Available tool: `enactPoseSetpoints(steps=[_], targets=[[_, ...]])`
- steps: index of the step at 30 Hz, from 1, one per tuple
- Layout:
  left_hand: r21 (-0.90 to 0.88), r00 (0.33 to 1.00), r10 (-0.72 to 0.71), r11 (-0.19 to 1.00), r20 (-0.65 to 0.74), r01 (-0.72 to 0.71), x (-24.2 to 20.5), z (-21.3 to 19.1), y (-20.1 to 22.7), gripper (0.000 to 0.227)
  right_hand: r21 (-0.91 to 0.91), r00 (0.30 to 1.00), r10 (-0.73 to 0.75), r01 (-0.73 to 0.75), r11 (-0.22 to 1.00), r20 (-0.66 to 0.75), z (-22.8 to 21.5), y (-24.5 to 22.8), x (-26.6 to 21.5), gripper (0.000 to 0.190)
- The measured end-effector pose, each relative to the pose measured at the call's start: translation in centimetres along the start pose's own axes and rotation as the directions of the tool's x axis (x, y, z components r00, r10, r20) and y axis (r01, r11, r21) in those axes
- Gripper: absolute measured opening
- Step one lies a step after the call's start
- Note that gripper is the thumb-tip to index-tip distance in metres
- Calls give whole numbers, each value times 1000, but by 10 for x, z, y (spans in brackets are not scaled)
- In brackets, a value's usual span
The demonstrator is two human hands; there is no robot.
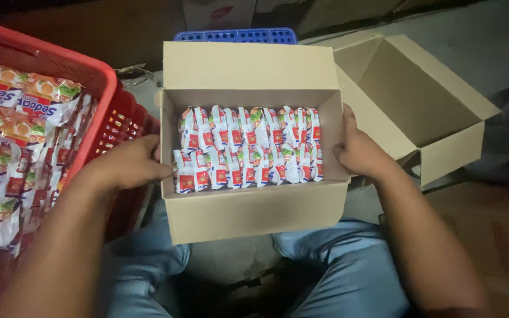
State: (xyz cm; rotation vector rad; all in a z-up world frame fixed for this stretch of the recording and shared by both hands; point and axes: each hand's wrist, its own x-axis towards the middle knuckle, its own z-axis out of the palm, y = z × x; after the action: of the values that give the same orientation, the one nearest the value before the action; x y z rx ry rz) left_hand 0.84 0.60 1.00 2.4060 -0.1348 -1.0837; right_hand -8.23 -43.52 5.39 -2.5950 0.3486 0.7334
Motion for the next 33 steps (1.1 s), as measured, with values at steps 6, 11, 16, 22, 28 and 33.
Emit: enactPoseSetpoints(steps=[6, 11, 16, 22, 28, 33], targets=[[45, 1000, 4, 999, -18, -3, 16, 10, -16, 65, -472, 900, -253, 61, 880, -355, 0, -16, -3, 60], [48, 1000, -19, 999, 9, 19, -15, -7, 17, 61, -480, 981, -164, 192, 856, 101, 38, -14, 22, 36], [18, 1000, -12, 1000, -1, 12, -15, -4, 15, 55, -614, 929, -41, 276, 739, 367, 80, -1, 63, 28], [24, 1000, -6, 1000, 10, 6, -12, -5, 15, 50, -510, 944, -4, 182, 841, 330, 37, -41, 34, 28], [31, 1000, 18, 999, 7, -18, -7, 0, 14, 50, -344, 903, -63, 226, 911, 426, 29, -83, 24, 54], [69, 999, 29, 997, -14, -28, -11, -1, 11, 49, -439, 865, -1, 256, 861, 502, 33, -88, 32, 56]])
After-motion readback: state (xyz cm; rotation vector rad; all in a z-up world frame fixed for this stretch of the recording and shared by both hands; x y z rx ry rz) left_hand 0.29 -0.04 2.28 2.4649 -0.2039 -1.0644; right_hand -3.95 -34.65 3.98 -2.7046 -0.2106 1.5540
